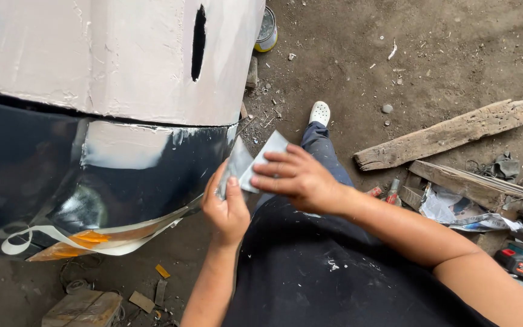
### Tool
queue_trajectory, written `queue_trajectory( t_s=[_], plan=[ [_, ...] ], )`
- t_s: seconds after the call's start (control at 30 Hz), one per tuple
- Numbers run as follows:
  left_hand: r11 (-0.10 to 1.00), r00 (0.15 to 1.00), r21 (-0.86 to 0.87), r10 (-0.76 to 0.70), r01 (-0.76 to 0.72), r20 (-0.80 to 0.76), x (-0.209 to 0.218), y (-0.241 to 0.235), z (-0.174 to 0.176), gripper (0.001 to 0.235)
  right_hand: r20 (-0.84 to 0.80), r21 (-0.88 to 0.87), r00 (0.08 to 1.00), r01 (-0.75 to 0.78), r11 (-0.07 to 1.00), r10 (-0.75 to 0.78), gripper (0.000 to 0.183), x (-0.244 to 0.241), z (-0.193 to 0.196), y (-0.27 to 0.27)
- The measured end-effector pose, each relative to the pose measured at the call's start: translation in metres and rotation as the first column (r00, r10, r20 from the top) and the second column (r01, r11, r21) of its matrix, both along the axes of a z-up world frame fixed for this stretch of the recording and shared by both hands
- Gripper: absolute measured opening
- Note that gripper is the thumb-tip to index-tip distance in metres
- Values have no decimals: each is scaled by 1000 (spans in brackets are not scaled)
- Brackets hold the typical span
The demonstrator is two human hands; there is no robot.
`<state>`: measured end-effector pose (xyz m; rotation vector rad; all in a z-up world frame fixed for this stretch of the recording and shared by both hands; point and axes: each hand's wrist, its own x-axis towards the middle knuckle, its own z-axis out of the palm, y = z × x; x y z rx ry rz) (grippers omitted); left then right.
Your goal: The person sands the front fender of a car using a sanding block and sandpaper. They then scrape a purple substance from a can onto a metal sheet using a putty knife.
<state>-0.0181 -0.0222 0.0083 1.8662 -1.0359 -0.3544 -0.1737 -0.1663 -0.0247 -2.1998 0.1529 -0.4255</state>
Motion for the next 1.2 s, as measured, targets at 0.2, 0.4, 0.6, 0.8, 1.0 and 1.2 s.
queue_trajectory(
  t_s=[0.2,0.4,0.6,0.8,1.0,1.2],
  plan=[
    [952,967,-232,155,-201,-203,2,45,16,34,70,474,996,-87,876,61,70,20,-76,27],
    [902,927,-289,235,-320,-293,19,83,4,39,-68,964,904,169,206,-422,71,120,-101,-54],
    [753,678,-307,240,-582,-695,8,116,-14,31,-52,682,795,470,560,-604,70,150,-48,21],
    [755,480,-207,160,-622,-863,12,100,0,35,88,551,860,378,744,-503,72,117,-72,18],
    [759,513,-186,218,-624,-830,4,98,-5,27,-52,811,825,363,459,-562,69,149,-57,2],
    [723,510,-121,349,-680,-786,-7,68,-33,25,138,574,963,115,811,-234,76,67,-4,20]
  ],
)
